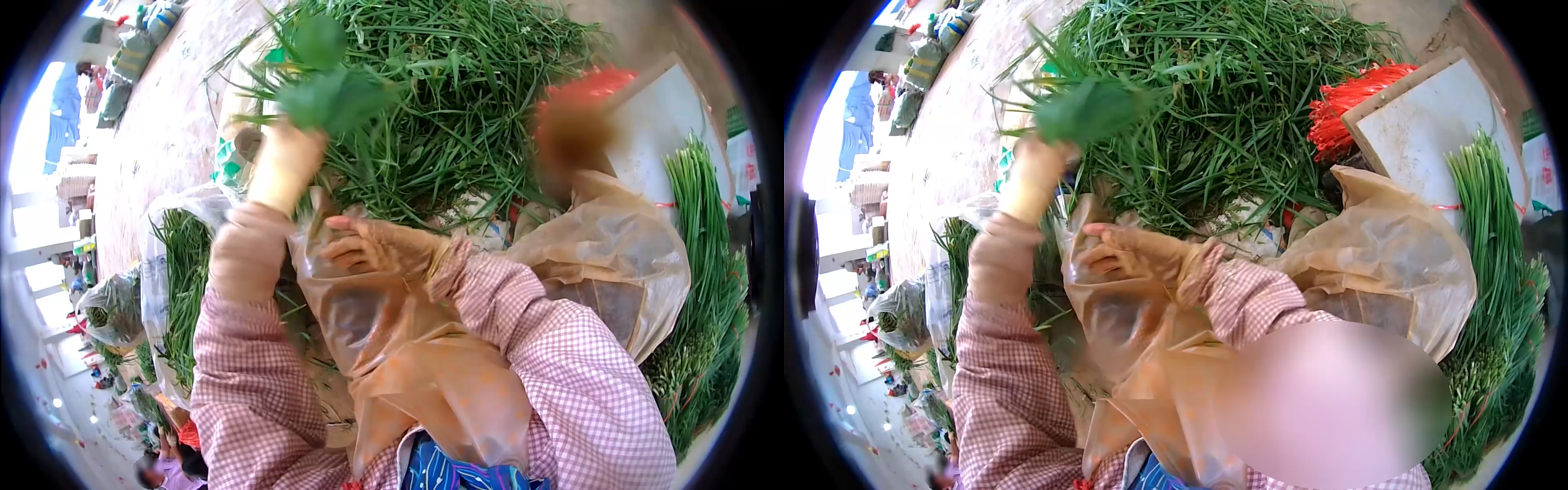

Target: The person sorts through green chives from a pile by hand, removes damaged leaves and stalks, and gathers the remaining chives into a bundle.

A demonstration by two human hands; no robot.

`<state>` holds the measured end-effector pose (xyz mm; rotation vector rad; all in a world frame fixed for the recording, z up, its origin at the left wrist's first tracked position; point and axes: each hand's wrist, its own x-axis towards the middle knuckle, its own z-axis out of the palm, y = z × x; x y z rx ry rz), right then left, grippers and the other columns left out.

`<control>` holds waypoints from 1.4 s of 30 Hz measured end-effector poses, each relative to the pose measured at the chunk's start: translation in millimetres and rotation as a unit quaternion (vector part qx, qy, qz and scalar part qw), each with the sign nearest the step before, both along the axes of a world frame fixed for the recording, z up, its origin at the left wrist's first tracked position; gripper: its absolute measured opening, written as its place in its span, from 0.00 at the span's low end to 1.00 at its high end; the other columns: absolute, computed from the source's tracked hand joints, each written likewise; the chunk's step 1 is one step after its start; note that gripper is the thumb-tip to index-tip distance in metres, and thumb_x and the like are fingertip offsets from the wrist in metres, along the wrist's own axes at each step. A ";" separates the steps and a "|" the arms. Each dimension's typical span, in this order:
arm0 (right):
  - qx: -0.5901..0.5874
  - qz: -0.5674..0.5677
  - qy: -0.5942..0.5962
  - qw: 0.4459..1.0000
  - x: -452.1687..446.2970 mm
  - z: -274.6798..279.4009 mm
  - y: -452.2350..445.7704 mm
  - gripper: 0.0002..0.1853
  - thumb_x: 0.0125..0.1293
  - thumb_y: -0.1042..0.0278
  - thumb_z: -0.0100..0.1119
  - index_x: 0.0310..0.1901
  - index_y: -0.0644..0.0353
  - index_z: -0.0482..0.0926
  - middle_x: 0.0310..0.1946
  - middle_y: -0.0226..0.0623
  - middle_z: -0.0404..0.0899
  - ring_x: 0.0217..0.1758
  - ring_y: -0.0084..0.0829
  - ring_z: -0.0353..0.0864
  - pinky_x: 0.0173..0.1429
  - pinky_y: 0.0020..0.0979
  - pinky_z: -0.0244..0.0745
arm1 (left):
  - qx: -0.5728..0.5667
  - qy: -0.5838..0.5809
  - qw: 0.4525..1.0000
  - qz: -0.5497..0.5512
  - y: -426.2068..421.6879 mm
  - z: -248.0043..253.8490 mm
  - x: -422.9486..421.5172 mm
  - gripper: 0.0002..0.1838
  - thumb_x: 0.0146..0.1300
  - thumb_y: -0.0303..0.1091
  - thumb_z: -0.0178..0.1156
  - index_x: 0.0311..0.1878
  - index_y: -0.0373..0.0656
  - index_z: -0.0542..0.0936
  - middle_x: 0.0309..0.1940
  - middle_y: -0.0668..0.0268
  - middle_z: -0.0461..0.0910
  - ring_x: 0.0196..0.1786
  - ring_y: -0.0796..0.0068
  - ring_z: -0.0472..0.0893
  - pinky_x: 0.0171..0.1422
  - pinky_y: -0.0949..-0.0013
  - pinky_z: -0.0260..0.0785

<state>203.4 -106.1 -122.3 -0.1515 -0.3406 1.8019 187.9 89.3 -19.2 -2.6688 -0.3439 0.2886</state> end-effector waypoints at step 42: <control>-0.153 0.110 -0.940 0.285 127.6 2.4 40.6 0.44 0.54 0.51 0.61 0.69 0.54 0.50 0.65 0.51 0.58 0.67 0.45 0.60 0.66 0.41 0.58 | -0.500 -0.113 0.736 0.442 -171.9 46.0 -286.4 0.29 0.54 0.27 0.58 0.62 0.42 0.65 0.38 0.51 0.80 0.43 0.51 0.80 0.45 0.65 0.71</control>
